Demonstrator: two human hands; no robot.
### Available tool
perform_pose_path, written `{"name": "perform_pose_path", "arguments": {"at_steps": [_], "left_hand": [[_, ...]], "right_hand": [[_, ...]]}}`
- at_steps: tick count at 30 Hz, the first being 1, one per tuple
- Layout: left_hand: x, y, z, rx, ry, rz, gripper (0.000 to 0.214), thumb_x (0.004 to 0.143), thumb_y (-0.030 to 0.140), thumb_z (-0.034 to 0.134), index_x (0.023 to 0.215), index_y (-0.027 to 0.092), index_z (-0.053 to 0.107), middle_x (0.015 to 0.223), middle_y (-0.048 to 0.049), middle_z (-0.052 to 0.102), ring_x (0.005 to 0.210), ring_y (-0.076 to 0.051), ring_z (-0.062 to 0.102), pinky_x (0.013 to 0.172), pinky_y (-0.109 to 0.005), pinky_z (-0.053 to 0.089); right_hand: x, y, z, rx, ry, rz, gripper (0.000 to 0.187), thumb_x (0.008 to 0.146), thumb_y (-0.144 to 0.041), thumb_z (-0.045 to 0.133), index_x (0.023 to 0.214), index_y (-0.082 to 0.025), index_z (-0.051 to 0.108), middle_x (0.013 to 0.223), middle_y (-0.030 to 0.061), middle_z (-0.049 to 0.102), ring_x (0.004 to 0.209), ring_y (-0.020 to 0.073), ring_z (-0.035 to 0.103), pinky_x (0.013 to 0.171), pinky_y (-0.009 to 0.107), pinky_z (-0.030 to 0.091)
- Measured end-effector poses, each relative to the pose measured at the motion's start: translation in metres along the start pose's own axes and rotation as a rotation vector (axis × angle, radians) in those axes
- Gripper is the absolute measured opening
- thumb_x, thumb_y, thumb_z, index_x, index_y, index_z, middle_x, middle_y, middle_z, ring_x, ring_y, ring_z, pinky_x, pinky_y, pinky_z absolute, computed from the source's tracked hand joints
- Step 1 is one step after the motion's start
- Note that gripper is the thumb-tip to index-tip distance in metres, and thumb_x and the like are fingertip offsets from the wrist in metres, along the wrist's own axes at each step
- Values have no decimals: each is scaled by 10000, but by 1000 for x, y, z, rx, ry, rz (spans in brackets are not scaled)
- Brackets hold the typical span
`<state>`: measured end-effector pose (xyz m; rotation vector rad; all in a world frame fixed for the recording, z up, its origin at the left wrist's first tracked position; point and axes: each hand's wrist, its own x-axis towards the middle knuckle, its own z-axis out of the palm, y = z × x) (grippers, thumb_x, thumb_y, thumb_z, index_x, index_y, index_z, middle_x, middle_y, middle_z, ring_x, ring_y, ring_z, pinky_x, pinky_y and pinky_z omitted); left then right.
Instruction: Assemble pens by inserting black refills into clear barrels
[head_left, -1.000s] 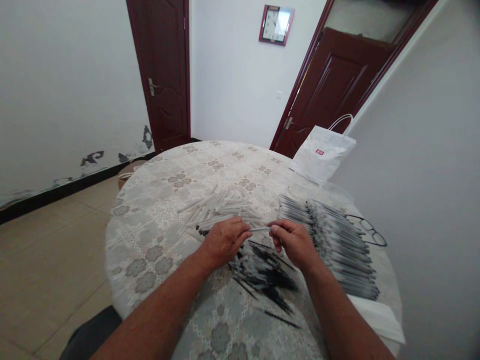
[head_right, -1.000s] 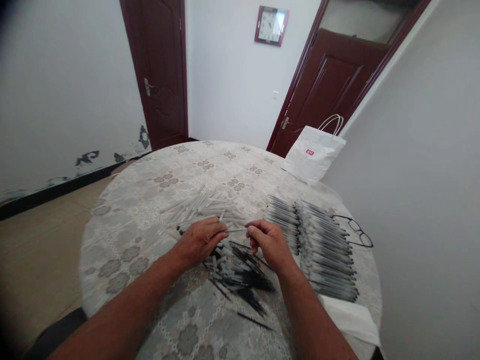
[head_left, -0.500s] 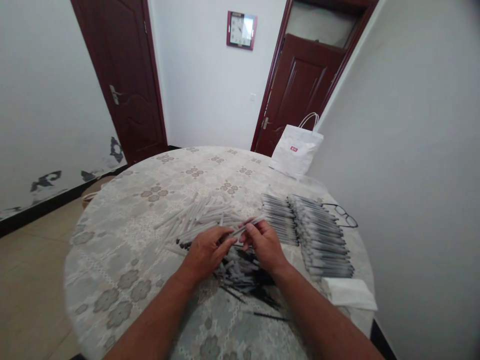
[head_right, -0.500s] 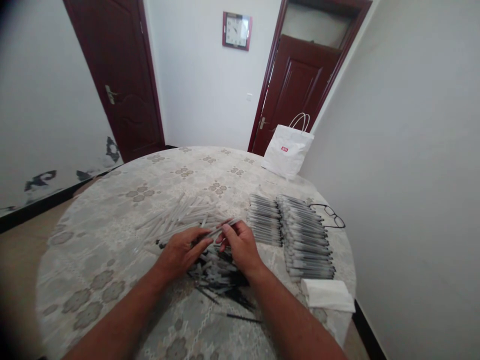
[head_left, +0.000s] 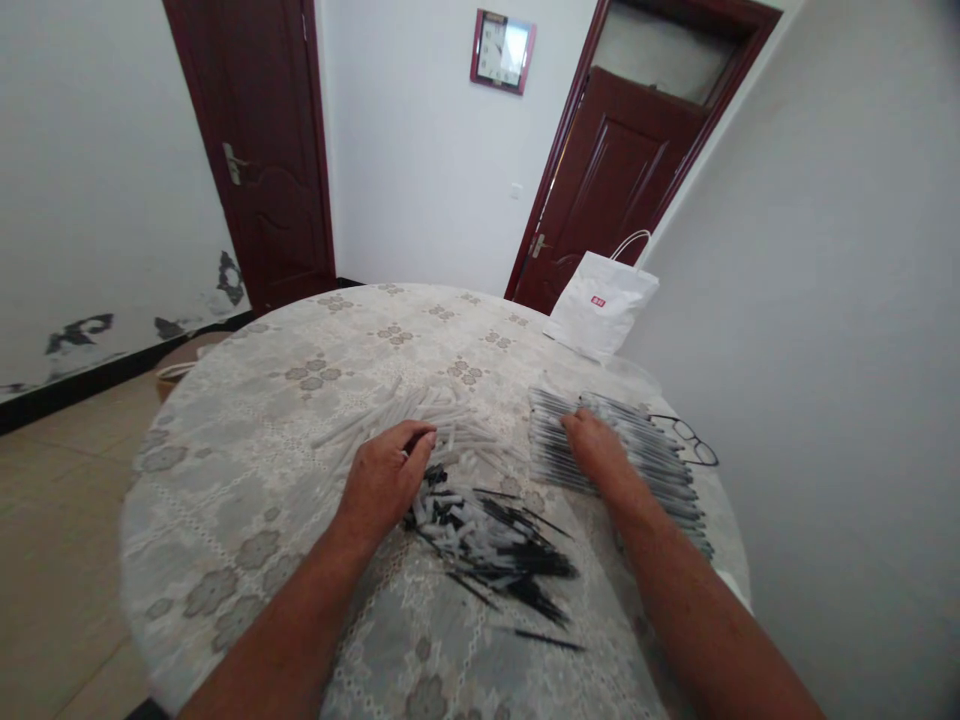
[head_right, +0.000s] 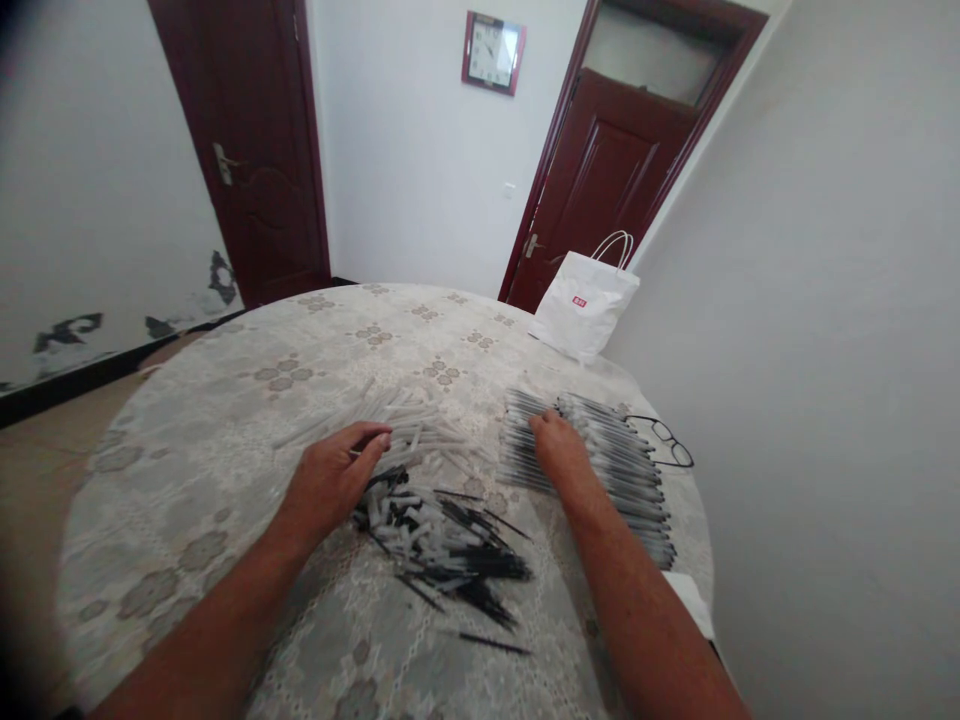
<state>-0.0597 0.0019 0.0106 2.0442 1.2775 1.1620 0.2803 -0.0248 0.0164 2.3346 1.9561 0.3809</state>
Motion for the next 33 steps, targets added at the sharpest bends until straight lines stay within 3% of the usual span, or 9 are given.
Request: {"name": "perform_pose_path", "arguments": {"at_steps": [7,14,17,21,26,33], "left_hand": [[0,-1,-2,54,9,23,290,933,375,490,1029,226,719,1010,-25,750,928,-203,685,872,-287,483],[5,-4,-13,85,21,-58,291,919,338,486,1037,215,722,1005,-37,751,940,-216,684,879,-309,478],[6,-5,-15,101,2,-84,288,910,320,492,1040,208,724,1020,-47,750,954,-225,681,887,-319,475],[4,-4,-15,120,-28,-78,287,907,320,497,1041,208,724,1010,-51,752,948,-228,683,883,-325,475],[2,-2,-15,125,-54,-53,286,909,325,496,1035,203,723,997,-55,753,938,-227,684,865,-321,474],[1,1,-11,55,-94,-25,287,909,354,495,1002,214,728,943,-41,754,883,-212,686,832,-312,479]], "right_hand": [[9,-10,14,-7,-33,-24,236,955,-118,422,1019,-156,646,1044,111,620,981,190,594,839,248,393],[5,-18,12,8,-5,10,307,968,-119,380,1126,-140,642,1075,136,628,980,205,607,850,272,403],[-6,-36,4,101,33,-53,303,985,-195,410,1181,-170,640,1117,124,639,1020,203,603,876,265,402],[-26,-71,-8,218,-2,-197,277,991,-326,446,1098,-196,666,1037,93,671,983,194,620,846,258,406],[-41,-99,-10,105,-68,-201,253,964,-360,469,960,-186,654,958,93,660,859,207,642,701,275,394],[-45,-83,-16,140,-11,-207,205,947,-318,473,942,-176,622,930,93,674,830,199,638,686,272,374]]}}
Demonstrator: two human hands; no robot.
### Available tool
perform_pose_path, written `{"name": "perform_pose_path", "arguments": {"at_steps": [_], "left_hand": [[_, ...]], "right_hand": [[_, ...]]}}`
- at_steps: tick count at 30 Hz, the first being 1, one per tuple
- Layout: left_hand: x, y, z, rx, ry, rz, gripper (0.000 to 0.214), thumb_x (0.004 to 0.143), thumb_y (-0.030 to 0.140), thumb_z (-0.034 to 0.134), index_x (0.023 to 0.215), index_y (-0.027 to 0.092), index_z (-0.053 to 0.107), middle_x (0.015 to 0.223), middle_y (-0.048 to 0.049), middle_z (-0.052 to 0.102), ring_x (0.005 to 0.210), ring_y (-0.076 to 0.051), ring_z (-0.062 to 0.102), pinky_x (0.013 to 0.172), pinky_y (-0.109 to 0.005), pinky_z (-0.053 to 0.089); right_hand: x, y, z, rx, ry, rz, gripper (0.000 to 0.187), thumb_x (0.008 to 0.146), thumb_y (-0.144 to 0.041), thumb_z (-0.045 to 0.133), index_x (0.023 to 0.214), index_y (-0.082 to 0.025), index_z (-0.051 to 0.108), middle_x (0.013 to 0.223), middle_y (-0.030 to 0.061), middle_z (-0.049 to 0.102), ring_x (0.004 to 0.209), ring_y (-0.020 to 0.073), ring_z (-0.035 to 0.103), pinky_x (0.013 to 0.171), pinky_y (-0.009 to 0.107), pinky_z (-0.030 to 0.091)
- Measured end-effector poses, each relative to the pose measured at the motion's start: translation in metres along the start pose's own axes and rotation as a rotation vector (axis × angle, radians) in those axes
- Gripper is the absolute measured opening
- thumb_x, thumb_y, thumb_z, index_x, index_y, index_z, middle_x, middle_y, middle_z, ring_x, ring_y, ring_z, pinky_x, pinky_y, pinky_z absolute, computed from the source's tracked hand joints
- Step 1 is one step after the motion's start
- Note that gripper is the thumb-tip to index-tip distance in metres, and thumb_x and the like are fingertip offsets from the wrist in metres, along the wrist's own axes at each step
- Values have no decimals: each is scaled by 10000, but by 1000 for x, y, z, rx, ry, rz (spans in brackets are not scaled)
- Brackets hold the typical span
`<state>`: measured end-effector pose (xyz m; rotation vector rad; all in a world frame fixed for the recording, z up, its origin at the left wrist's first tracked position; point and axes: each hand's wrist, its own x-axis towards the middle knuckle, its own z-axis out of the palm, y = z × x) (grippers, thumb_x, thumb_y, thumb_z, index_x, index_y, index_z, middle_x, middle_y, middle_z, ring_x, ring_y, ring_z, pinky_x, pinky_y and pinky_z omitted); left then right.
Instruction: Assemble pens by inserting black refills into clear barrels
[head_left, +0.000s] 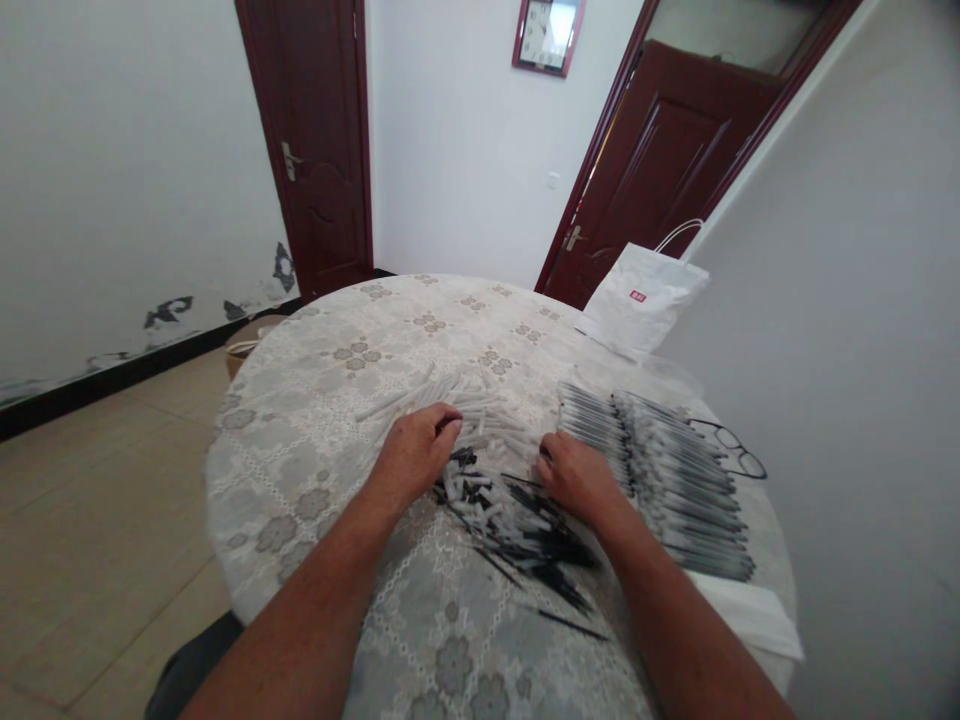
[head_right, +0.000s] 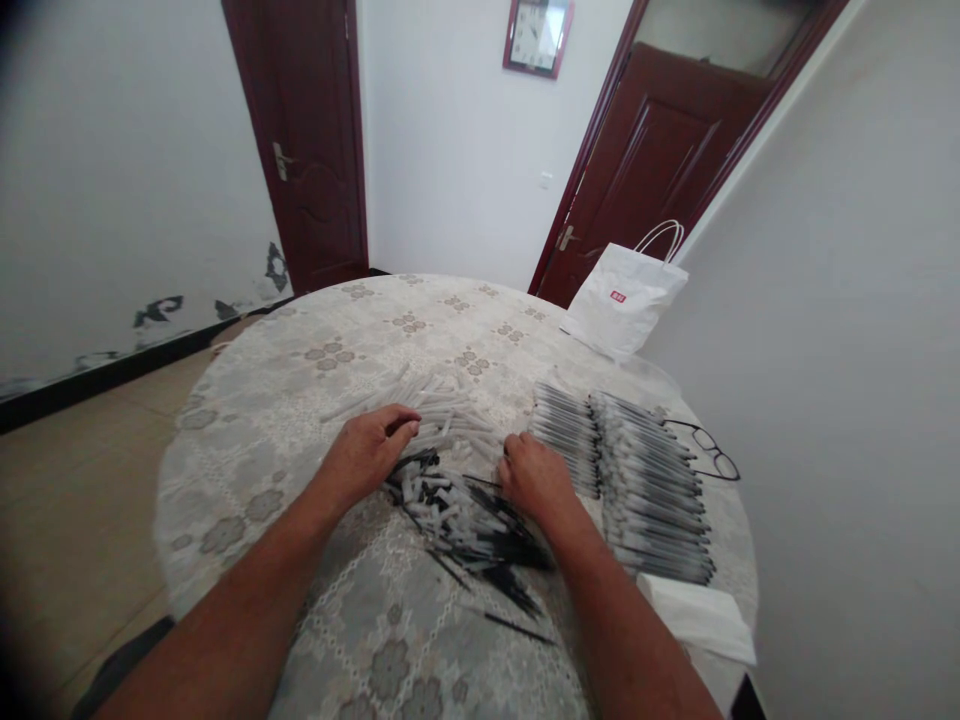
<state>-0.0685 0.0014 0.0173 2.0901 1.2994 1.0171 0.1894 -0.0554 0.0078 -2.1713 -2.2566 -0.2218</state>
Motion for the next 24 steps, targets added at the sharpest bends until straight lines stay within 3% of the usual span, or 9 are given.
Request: {"name": "perform_pose_path", "arguments": {"at_steps": [6,10,13,16,20,24], "left_hand": [[-5,10,4,-170,-149,-2,292,874,377,544,1016,215,742,947,-29,753,881,-199,686,828,-295,493],[-7,18,9,-331,-301,-79,355,859,427,570,1065,189,734,898,-43,743,796,-200,681,743,-305,524],[-9,23,12,-533,-359,-194,418,850,445,592,1151,172,689,853,-52,722,708,-184,661,593,-276,524],[-10,27,12,-695,-361,-217,384,842,424,619,1119,168,686,879,-70,717,695,-170,645,550,-256,519],[-11,28,10,-840,-337,-253,336,842,444,637,1007,154,681,931,-103,714,772,-191,667,575,-267,538],[-8,23,10,-932,-247,-349,332,858,471,619,938,149,632,1049,-130,702,856,-208,688,634,-300,572]], "right_hand": [[-12,21,-21,383,142,-104,200,950,-319,487,912,-191,636,838,40,674,783,169,615,738,266,407],[-14,10,-24,724,222,-32,251,952,-391,502,960,-196,659,767,13,659,700,153,605,673,255,434],[-15,-9,-20,972,157,-43,260,943,-410,525,1009,-197,659,712,-12,640,626,134,584,615,238,446],[-18,-23,-16,1092,71,-118,236,934,-391,548,1027,-202,656,743,-16,664,644,129,597,635,238,463],[-18,-16,-19,1022,-25,-229,277,933,-348,559,1161,-209,631,832,-2,693,707,133,616,679,244,469],[-13,6,-16,594,-12,-235,197,910,-251,562,1034,-187,700,961,57,689,869,163,618,808,267,444]]}}
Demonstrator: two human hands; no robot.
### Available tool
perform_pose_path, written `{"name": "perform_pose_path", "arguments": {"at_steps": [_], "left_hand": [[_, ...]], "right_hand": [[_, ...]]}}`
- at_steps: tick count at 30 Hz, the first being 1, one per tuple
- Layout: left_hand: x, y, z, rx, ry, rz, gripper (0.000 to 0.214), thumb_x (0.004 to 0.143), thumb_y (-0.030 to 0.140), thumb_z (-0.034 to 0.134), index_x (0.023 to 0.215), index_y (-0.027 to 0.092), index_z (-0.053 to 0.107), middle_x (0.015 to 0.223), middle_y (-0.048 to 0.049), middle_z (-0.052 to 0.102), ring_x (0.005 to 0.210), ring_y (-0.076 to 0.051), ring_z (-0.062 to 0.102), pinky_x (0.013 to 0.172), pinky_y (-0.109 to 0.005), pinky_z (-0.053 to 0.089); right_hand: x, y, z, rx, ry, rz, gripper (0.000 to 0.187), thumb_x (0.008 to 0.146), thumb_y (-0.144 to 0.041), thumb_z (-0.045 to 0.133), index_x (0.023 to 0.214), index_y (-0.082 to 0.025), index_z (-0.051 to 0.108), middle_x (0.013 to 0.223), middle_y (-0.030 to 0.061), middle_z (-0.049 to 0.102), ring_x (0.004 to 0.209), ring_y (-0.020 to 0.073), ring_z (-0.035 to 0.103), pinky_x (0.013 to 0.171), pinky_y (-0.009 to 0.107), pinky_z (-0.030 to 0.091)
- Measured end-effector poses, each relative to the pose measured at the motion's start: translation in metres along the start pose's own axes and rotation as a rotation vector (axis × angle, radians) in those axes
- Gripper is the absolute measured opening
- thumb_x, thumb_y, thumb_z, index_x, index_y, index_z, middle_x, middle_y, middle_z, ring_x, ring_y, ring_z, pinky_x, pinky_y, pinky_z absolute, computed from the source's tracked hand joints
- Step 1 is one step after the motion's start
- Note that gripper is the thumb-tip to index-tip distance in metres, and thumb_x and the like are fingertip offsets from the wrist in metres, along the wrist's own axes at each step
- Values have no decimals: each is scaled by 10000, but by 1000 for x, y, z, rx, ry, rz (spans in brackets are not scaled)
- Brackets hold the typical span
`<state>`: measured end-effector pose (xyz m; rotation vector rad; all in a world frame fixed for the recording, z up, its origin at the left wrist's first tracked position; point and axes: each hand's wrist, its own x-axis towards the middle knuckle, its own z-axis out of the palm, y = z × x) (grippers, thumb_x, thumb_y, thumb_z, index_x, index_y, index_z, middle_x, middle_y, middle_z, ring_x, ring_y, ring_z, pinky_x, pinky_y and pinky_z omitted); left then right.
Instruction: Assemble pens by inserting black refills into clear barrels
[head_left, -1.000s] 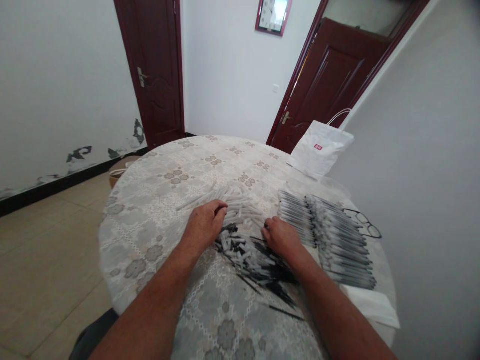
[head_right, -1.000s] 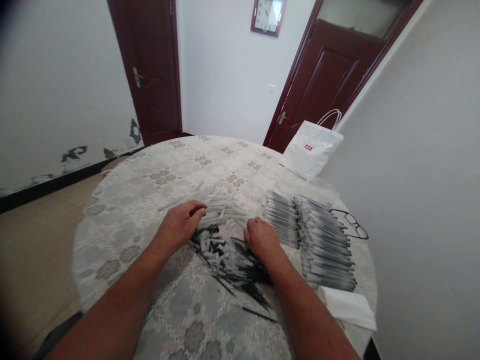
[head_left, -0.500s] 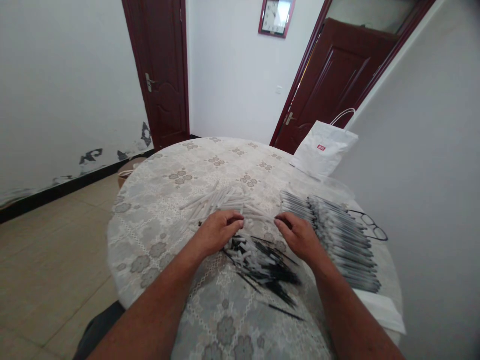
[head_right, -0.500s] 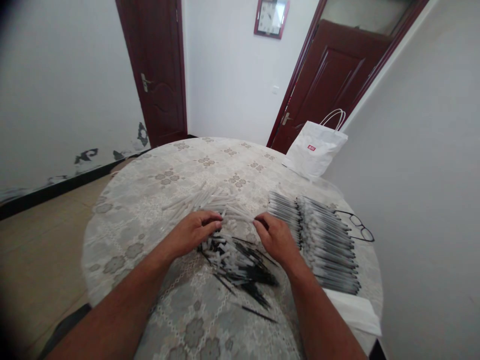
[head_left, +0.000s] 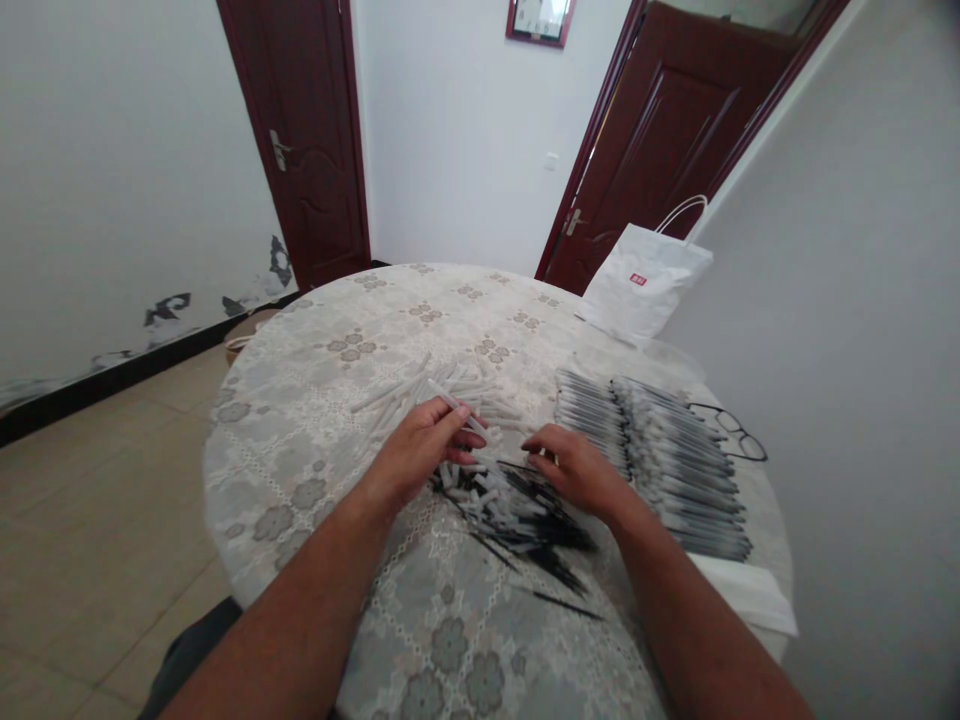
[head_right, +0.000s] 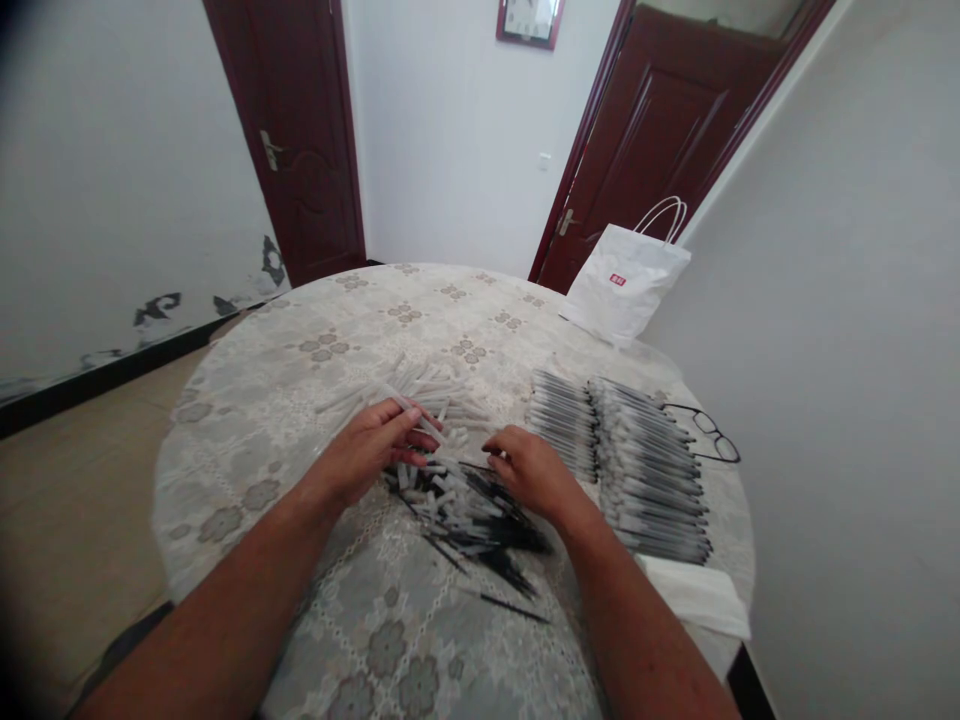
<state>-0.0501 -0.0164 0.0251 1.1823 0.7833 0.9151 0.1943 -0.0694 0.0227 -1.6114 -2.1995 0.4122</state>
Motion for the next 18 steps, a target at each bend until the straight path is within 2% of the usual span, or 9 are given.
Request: {"name": "perform_pose_path", "arguments": {"at_steps": [5,8,11,13,15,18], "left_hand": [[3,-2,-3,-53,71,-20,296,863,440,624,965,167,571,1006,-120,713,837,-203,695,644,-315,583],[2,-2,-3,-79,57,-20,265,832,353,677,975,170,550,1002,-118,710,833,-196,690,656,-318,589],[2,-2,-3,-132,39,-24,250,819,313,696,957,168,546,1010,-118,706,829,-186,689,680,-322,593],[2,-3,-4,-170,28,-30,242,824,309,694,952,169,543,1026,-120,705,825,-184,697,698,-325,594],[2,-4,-4,-199,20,-44,245,831,310,691,960,173,535,1042,-124,705,816,-187,708,699,-326,594],[1,-3,-4,-236,17,-66,261,839,328,686,978,183,519,1049,-126,706,795,-196,722,676,-330,598]], "right_hand": [[3,9,14,-262,-162,47,179,911,-260,553,993,-210,704,963,52,665,888,165,614,793,244,413],[4,5,21,-340,-169,82,173,922,-260,526,973,-201,681,977,62,651,873,168,609,766,246,403],[3,3,20,-319,-139,56,159,928,-240,494,952,-179,639,980,73,637,875,166,598,778,250,408],[3,1,17,-227,-32,30,138,926,-234,484,935,-174,608,949,71,633,867,167,591,795,265,422],[2,-2,15,-38,105,29,113,926,-248,488,928,-183,581,882,52,637,816,165,596,777,282,450],[2,-10,20,450,261,65,113,931,-305,512,957,-199,546,826,28,647,739,162,638,664,283,510]]}}
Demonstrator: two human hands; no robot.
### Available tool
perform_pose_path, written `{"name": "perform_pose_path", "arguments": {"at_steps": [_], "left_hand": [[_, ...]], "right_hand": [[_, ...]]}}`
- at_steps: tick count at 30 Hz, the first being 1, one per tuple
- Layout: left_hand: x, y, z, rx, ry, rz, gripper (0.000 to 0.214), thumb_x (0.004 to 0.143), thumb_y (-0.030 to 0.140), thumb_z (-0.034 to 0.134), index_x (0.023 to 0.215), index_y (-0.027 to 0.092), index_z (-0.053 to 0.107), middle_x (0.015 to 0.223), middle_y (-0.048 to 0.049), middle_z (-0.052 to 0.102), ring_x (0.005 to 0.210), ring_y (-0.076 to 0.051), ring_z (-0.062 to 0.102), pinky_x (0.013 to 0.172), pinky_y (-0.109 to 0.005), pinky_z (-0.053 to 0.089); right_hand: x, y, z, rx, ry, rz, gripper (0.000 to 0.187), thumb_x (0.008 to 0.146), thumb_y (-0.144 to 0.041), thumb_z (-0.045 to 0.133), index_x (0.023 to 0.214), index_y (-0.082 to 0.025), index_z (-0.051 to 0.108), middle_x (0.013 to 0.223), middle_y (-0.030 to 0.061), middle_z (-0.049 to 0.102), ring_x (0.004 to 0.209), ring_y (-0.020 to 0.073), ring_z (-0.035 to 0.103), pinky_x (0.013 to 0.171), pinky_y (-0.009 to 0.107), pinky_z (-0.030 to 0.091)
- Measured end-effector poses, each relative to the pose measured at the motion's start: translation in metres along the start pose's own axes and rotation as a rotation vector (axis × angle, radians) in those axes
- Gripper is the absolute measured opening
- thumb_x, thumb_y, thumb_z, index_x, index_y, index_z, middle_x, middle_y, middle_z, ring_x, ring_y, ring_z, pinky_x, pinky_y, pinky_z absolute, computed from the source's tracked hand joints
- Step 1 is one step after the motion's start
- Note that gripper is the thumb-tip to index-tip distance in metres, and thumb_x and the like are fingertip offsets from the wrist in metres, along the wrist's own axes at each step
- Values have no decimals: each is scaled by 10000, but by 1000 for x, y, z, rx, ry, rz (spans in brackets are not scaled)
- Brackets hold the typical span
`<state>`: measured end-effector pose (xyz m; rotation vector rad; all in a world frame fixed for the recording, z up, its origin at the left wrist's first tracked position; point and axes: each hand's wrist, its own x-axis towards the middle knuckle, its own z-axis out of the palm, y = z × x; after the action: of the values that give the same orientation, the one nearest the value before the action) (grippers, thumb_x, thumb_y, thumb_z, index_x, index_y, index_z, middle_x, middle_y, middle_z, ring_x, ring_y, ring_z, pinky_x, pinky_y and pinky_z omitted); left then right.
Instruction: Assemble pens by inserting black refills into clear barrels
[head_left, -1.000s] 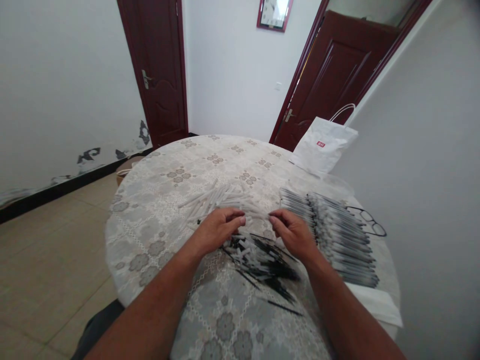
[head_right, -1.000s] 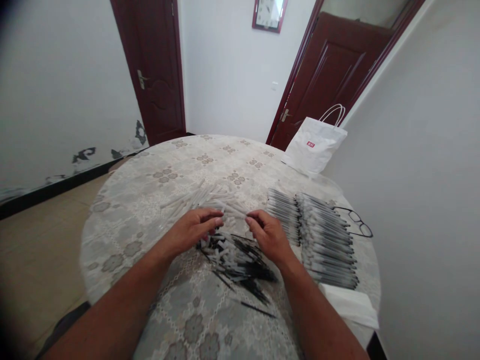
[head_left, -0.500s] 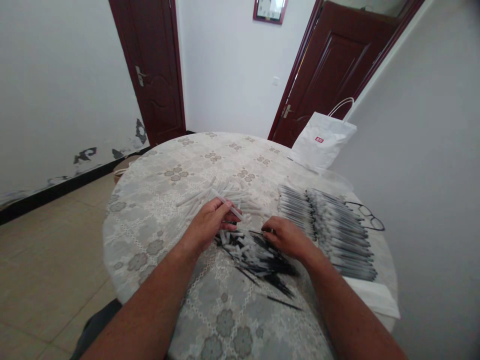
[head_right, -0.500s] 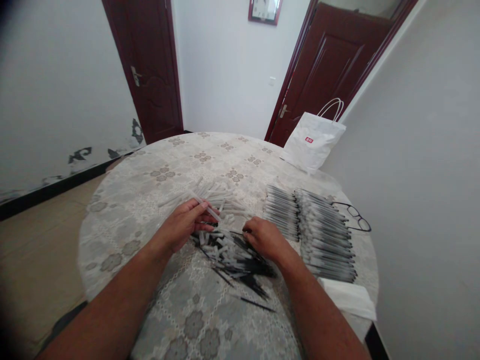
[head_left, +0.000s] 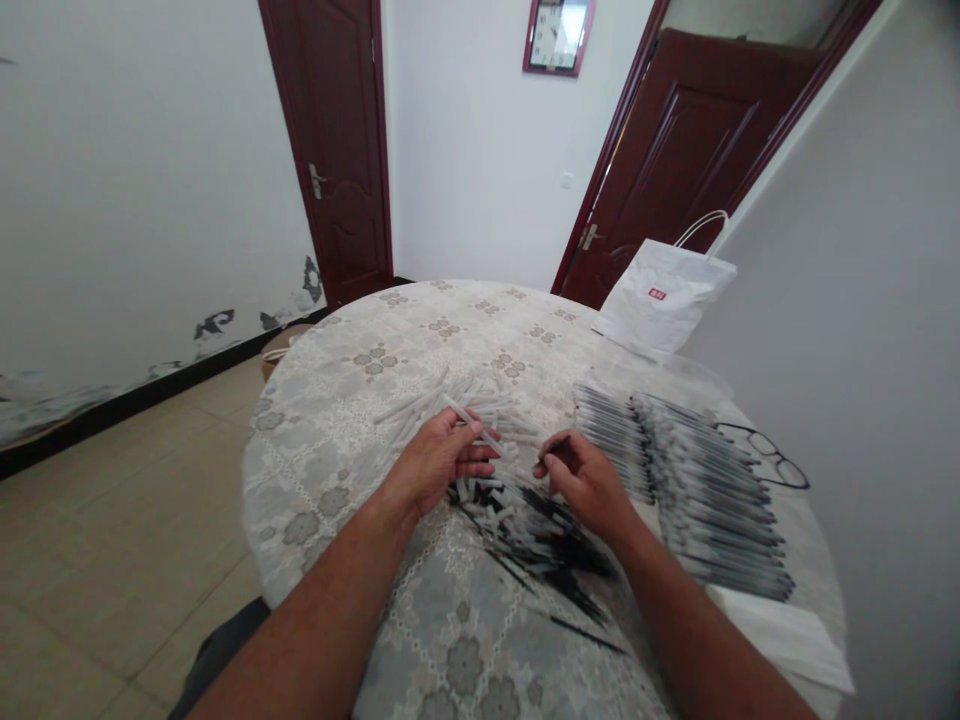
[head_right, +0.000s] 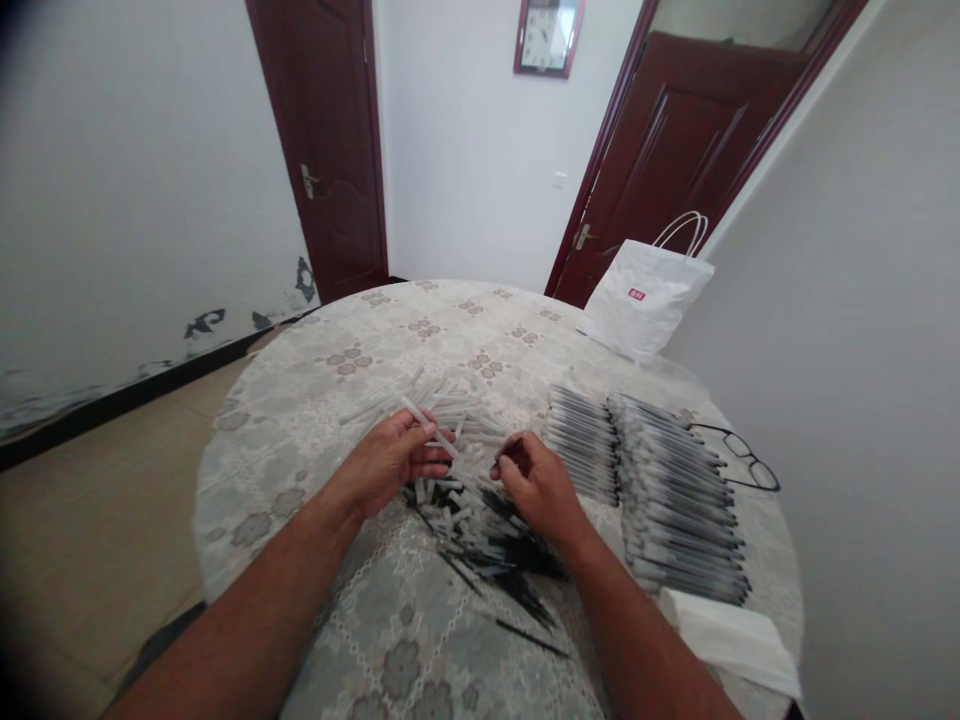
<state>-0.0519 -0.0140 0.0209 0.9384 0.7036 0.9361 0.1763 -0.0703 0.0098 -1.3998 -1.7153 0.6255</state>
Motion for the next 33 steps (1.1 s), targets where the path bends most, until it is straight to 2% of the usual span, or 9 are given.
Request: {"name": "perform_pose_path", "arguments": {"at_steps": [2,4,9,17,24,29,33], "left_hand": [[0,0,1,-29,2,-8,267,846,344,680,979,187,510,1032,-124,709,781,-200,727,667,-338,602],[-1,0,1,-64,1,-13,262,857,354,668,976,191,501,1012,-119,712,788,-206,731,677,-349,604],[-2,-1,2,-132,10,-11,259,880,378,643,967,192,485,1001,-116,708,838,-236,736,691,-380,608],[-4,-2,7,-213,-13,-30,224,912,356,606,953,181,474,1036,-134,699,839,-244,739,718,-421,611],[-5,-5,11,-239,-25,-62,200,908,321,605,939,192,455,990,-106,702,844,-247,740,711,-419,611],[-6,-6,15,-261,-7,-89,183,905,296,608,940,191,462,1001,-107,699,853,-247,735,730,-428,608],[-7,-10,18,-284,-42,-114,202,891,308,628,927,193,467,967,-94,698,833,-243,732,719,-421,610]], "right_hand": [[-1,-4,7,310,58,13,144,918,-339,559,965,-206,534,881,37,659,773,179,683,619,287,549],[-3,-8,14,477,104,-13,163,895,-344,618,942,-209,538,956,47,664,839,200,708,646,311,584],[-7,-19,22,540,164,-72,144,889,-310,659,945,-219,563,1013,48,680,897,201,715,733,347,608],[-13,-23,26,493,185,-145,101,904,-269,641,975,-235,577,1053,45,678,927,192,702,784,370,610],[-12,-18,29,235,222,-217,61,900,-263,640,961,-256,641,1053,50,661,990,193,654,861,362,565],[-11,-15,28,136,249,-231,69,890,-249,649,959,-258,653,980,36,660,902,180,654,801,333,547],[-12,-18,26,54,227,-317,76,892,-226,631,954,-257,663,978,47,657,916,187,645,787,331,544]]}}
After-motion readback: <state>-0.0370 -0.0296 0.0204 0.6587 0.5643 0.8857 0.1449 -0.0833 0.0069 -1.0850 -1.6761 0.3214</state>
